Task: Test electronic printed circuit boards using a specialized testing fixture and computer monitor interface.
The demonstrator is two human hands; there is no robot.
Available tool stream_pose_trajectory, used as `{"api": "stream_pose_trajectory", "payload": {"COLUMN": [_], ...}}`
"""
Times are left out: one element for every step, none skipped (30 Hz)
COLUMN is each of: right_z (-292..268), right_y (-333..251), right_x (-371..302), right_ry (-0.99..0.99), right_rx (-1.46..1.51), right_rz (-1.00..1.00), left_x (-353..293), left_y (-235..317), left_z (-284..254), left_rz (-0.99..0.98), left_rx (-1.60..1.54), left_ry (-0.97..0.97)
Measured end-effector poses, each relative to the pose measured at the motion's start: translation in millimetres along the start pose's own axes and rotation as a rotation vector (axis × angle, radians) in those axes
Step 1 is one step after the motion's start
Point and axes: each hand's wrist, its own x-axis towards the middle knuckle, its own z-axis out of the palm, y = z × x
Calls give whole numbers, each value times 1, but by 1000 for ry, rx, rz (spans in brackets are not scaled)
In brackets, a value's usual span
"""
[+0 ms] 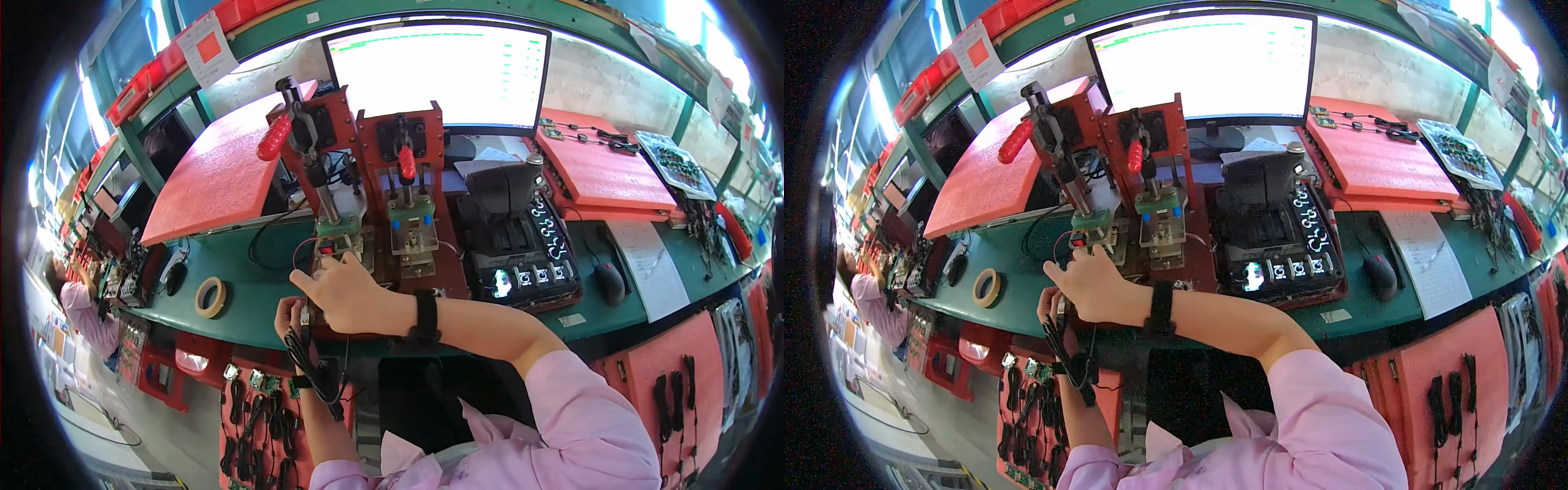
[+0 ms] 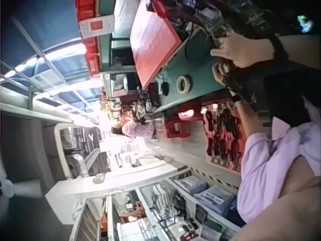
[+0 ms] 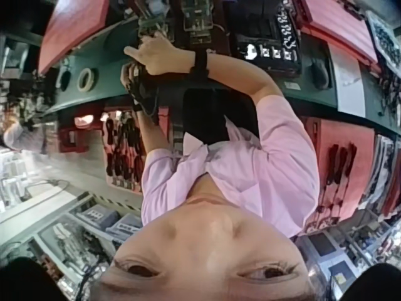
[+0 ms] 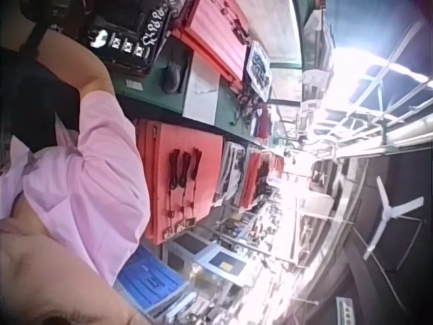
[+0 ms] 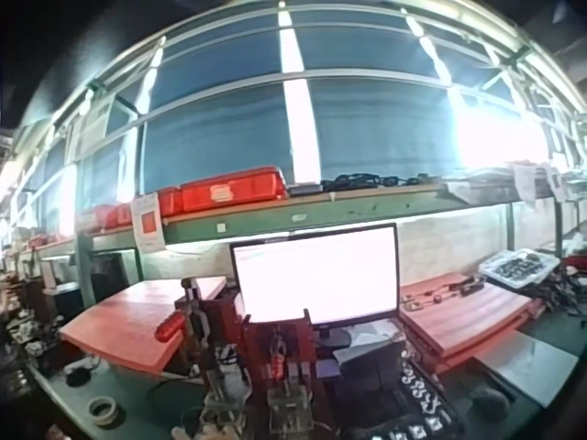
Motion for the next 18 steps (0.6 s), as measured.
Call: {"api": "stream_pose_trajectory", "payload": {"right_z": [3,4,5,6,4,3,2,-1,-1,-1,0,0,0,0,4,9,9,10], "right_y": [0,0,1,2,2,2,2,2,3,3,3,2,2,2,3,5,5,5], "right_x": [0,0,1,1,2,2,2,2,1,1,1,1,1,1,0,0,1,0], "right_ry": [34,66,59,54,47,35,23,12,11,11,10,10,10,9,43,77,110,104], "right_rx": [-36,-70,-59,-49,-38,-18,2,20,17,15,13,-11,-36,-61,-48,-34,-19,-26], "right_rz": [7,14,-15,-45,-77,-75,-73,-71,-64,-57,-52,-57,-62,-66,-81,-96,-113,-115], "left_x": [1,0,1,-1,-5,-7,-6,-6,-5,-3,-1,-1,-1,-2,-3,-4,-3,-3], "left_y": [-1,-2,-2,-4,2,6,5,5,5,3,1,0,-2,1,3,2,1,1], "left_z": [-1,-3,-6,-4,5,9,8,8,7,4,1,0,-2,-1,0,1,2,3], "left_rz": [8,13,4,52,101,149,130,111,92,89,85,82,63,43,24,39,54,69], "left_rx": [-6,-12,13,38,62,86,75,61,48,47,46,46,24,1,-22,-19,-16,-13], "left_ry": [1,3,-11,23,59,95,74,51,29,11,-4,-19,-13,-8,-2,9,23,37]}}
